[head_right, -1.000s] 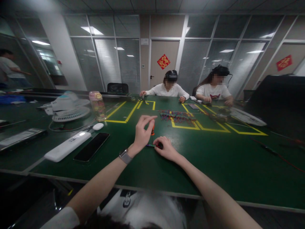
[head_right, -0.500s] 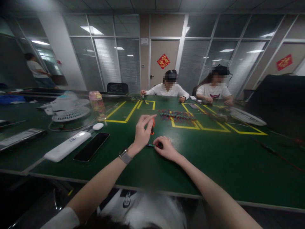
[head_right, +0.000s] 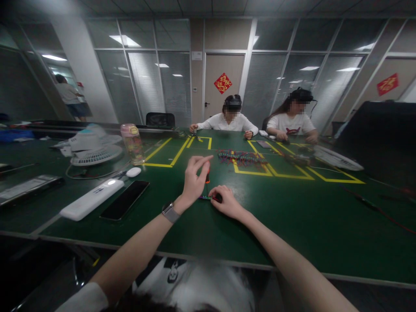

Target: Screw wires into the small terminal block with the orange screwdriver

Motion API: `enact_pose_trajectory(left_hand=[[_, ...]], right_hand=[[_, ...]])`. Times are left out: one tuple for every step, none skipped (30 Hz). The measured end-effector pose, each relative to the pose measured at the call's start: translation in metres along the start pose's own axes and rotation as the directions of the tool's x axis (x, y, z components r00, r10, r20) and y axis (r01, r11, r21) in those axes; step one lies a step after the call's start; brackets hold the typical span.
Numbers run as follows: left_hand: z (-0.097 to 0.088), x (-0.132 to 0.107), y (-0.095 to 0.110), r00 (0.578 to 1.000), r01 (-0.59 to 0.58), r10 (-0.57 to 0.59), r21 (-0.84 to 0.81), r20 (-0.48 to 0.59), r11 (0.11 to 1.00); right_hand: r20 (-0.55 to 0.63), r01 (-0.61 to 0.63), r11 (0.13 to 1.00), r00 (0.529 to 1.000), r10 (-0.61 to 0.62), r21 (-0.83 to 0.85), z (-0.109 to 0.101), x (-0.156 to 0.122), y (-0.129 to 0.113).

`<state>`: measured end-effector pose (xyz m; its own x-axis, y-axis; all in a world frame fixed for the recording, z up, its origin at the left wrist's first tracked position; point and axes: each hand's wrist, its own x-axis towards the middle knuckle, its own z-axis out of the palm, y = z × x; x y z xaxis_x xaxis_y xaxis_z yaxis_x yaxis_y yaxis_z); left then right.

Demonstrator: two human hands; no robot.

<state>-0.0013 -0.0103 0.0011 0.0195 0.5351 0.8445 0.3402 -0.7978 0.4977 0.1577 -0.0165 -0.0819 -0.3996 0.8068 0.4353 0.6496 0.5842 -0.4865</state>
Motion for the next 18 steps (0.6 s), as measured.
enact_pose_trajectory(left_hand=[[0.0002,0.0001,-0.0007,1.0,-0.001,0.001,-0.017,0.015,1.0],[0.0006,0.0003,-0.0016,1.0,-0.006,0.007,-0.035,0.029,0.999],[0.001,0.0003,-0.0025,0.999,-0.013,0.015,-0.051,0.034,0.999],[0.0015,0.0004,-0.0032,0.999,-0.021,0.023,-0.061,0.03,0.998],[0.002,0.0004,-0.0036,0.999,-0.027,0.028,-0.061,0.023,0.998],[0.0023,0.0003,-0.0037,0.999,-0.029,0.03,-0.051,0.014,0.998],[0.0024,0.0002,-0.0035,1.0,-0.029,0.029,-0.031,0.004,0.999],[0.0023,0.0,-0.0029,1.0,-0.025,0.025,-0.006,-0.005,1.0],[0.002,-0.0002,-0.0021,1.0,-0.018,0.018,0.019,-0.014,1.0],[0.0015,-0.0004,-0.0012,1.0,-0.01,0.011,0.038,-0.023,0.999],[0.001,-0.0006,-0.0004,0.999,-0.002,0.004,0.047,-0.032,0.999],[0.0004,-0.0008,0.0003,0.999,0.002,-0.001,0.046,-0.034,0.999],[-0.0001,-0.0008,0.0006,1.0,0.004,-0.003,0.035,-0.028,0.999],[-0.0004,-0.0008,0.0007,1.0,0.001,-0.001,0.019,-0.015,1.0],[-0.0007,-0.0007,0.0006,1.0,-0.004,0.004,0.0,0.003,1.0],[-0.0007,-0.0005,0.0003,1.0,-0.009,0.01,-0.019,0.02,1.0],[-0.0007,-0.0002,0.0,0.999,-0.014,0.015,-0.033,0.032,0.999],[-0.0006,0.0001,-0.0002,0.999,-0.018,0.019,-0.039,0.033,0.999]], right_hand=[[0.001,-0.001,1.0,1.0,0.001,-0.001,0.0001,0.0001,0.0002],[0.001,-0.002,1.0,1.0,0.002,0.0,0.0001,0.0001,0.0003],[-0.002,-0.002,1.0,1.0,0.002,0.003,0.0002,0.0001,0.0004],[-0.006,-0.002,1.0,1.0,0.002,0.006,0.0003,0.0001,0.0005],[-0.008,-0.002,1.0,1.0,0.002,0.009,0.0004,0.0,0.0004],[-0.009,-0.002,1.0,1.0,0.002,0.011,0.0004,0.0,0.0002],[-0.008,-0.001,1.0,1.0,0.001,0.01,0.0003,-0.0001,-0.0002],[-0.006,-0.002,1.0,1.0,0.002,0.009,0.0001,-0.0001,-0.0008],[-0.005,-0.002,1.0,1.0,0.002,0.008,-0.0001,-0.0002,-0.0014],[-0.004,-0.004,1.0,1.0,0.004,0.008,-0.0004,-0.0002,-0.002],[-0.003,-0.005,1.0,1.0,0.005,0.009,-0.0007,-0.0002,-0.0025],[-0.003,-0.005,1.0,1.0,0.005,0.009,-0.0009,-0.0002,-0.003],[-0.002,-0.006,1.0,1.0,0.006,0.01,-0.0011,-0.0002,-0.0032],[-0.001,-0.006,1.0,1.0,0.006,0.01,-0.0012,-0.0003,-0.0032],[0.0,-0.006,1.0,1.0,0.006,0.009,-0.0012,-0.0003,-0.0031],[0.0,-0.006,1.0,1.0,0.006,0.008,-0.0012,-0.0002,-0.0029],[0.0,-0.006,1.0,1.0,0.006,0.007,-0.0011,-0.0002,-0.0025],[0.001,-0.006,1.0,1.0,0.006,0.007,-0.001,-0.0002,-0.0022]])
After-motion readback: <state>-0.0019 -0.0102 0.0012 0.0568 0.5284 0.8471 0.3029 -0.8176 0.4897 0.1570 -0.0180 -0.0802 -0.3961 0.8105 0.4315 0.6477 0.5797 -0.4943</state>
